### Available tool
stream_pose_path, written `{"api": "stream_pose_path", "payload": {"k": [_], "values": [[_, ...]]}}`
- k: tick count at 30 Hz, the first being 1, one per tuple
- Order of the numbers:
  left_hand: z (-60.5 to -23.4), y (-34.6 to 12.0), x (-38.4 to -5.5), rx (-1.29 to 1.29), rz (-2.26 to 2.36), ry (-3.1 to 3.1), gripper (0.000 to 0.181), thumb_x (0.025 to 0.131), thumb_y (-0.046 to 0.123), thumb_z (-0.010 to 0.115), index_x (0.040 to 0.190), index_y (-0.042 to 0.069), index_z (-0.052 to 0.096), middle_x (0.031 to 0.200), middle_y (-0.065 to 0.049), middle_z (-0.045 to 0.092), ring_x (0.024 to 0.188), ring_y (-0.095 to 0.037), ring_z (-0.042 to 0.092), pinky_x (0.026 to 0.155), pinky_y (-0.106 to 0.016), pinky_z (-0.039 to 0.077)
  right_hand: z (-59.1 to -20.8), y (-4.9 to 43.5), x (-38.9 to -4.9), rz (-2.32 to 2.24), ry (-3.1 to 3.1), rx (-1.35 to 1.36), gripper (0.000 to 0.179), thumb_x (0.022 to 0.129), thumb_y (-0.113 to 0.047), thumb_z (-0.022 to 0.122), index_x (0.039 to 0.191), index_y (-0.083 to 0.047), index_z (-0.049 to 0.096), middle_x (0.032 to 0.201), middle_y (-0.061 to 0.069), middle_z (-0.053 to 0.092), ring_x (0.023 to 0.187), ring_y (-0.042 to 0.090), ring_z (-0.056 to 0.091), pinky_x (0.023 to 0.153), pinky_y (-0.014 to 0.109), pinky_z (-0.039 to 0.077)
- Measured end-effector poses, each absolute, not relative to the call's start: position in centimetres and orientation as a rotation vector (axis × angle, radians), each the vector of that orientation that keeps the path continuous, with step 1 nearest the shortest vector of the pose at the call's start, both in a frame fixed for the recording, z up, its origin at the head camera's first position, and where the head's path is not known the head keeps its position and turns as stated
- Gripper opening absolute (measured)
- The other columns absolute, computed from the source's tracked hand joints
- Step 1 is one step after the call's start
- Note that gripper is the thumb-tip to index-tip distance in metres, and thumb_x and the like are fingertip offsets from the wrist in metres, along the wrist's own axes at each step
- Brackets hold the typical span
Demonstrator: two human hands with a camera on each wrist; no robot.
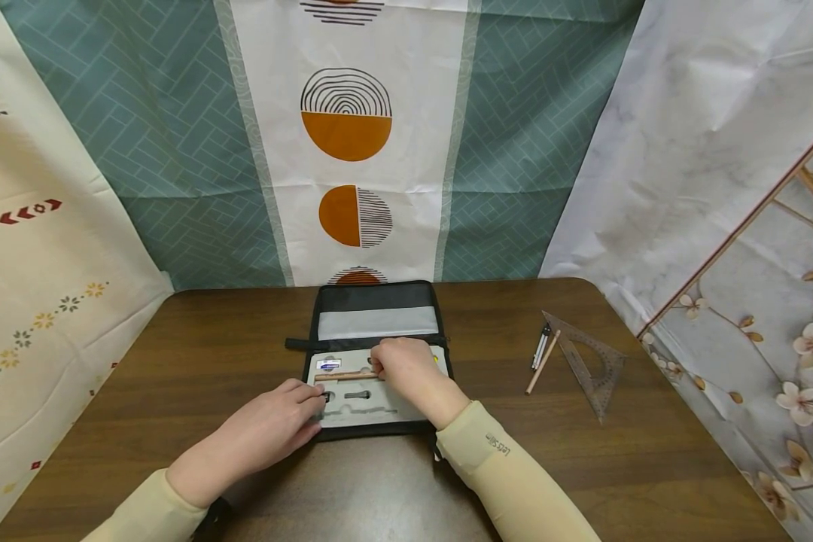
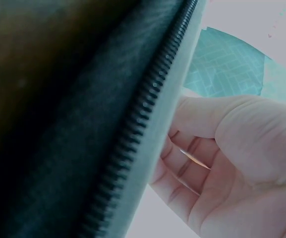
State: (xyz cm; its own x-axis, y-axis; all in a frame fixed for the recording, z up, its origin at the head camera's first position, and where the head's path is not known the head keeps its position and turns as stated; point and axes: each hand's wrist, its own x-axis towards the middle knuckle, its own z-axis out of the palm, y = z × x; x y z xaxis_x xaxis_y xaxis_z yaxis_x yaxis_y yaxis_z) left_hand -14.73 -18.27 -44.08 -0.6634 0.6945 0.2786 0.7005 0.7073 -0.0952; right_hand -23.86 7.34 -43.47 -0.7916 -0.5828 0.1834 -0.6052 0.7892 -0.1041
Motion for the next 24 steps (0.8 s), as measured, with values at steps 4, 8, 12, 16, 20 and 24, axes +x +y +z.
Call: {"api": "stream_pose_path", "payload": {"k": [4,8,12,16,20,24], "values": [[-44.04,-18.17,-14.78,-1.1,-0.026,-2.624,0.029,0.095,0.023,0.09,0.113,0.003,0.08,0.124,-0.014,0.078,0.107,-0.028,0.07,0.089,-0.039,0.064,-43.5,7.43,-23.86,0.232,-2.825,0.948,0.024,0.091,-0.011,0.092,0.082,-0.02,0.072,0.083,-0.007,0.069,0.071,0.015,0.06,0.066,0.038,0.054],[-44.02,-18.11,-14.79,-1.095,-0.026,-2.635,0.029,0.095,0.023,0.09,0.114,0.004,0.081,0.125,-0.014,0.077,0.108,-0.028,0.07,0.088,-0.039,0.064,-43.48,7.47,-23.84,0.221,-2.828,0.943,0.024,0.091,-0.012,0.093,0.082,-0.02,0.072,0.084,-0.007,0.07,0.072,0.015,0.061,0.067,0.038,0.054],[-43.99,-18.07,-14.79,-1.092,-0.021,-2.651,0.029,0.095,0.024,0.089,0.115,0.004,0.081,0.126,-0.014,0.077,0.108,-0.028,0.071,0.088,-0.04,0.064,-43.35,7.45,-23.75,0.217,-2.835,0.945,0.023,0.092,-0.012,0.092,0.084,-0.02,0.073,0.085,-0.006,0.072,0.074,0.015,0.064,0.068,0.039,0.056],[-43.96,-18.02,-14.84,-1.093,-0.024,-2.659,0.03,0.095,0.024,0.09,0.115,0.004,0.081,0.126,-0.014,0.077,0.109,-0.029,0.071,0.089,-0.04,0.064,-43.31,7.44,-23.73,0.211,-2.834,0.95,0.022,0.091,-0.012,0.092,0.085,-0.021,0.073,0.086,-0.006,0.073,0.075,0.016,0.065,0.068,0.039,0.056],[-43.93,-18.04,-14.78,-1.092,-0.033,-2.657,0.029,0.094,0.024,0.09,0.114,0.004,0.081,0.125,-0.014,0.077,0.108,-0.029,0.07,0.089,-0.04,0.064,-43.38,7.46,-23.79,0.201,-2.833,0.955,0.022,0.092,-0.013,0.092,0.085,-0.021,0.073,0.086,-0.006,0.073,0.075,0.016,0.065,0.068,0.039,0.056],[-43.93,-18.09,-14.68,-1.089,-0.031,-2.644,0.029,0.094,0.023,0.091,0.113,0.004,0.081,0.124,-0.014,0.077,0.107,-0.028,0.07,0.089,-0.04,0.064,-43.36,7.51,-23.73,0.202,-2.83,0.95,0.022,0.091,-0.013,0.093,0.085,-0.022,0.074,0.087,-0.007,0.073,0.076,0.016,0.067,0.068,0.039,0.057]]}}
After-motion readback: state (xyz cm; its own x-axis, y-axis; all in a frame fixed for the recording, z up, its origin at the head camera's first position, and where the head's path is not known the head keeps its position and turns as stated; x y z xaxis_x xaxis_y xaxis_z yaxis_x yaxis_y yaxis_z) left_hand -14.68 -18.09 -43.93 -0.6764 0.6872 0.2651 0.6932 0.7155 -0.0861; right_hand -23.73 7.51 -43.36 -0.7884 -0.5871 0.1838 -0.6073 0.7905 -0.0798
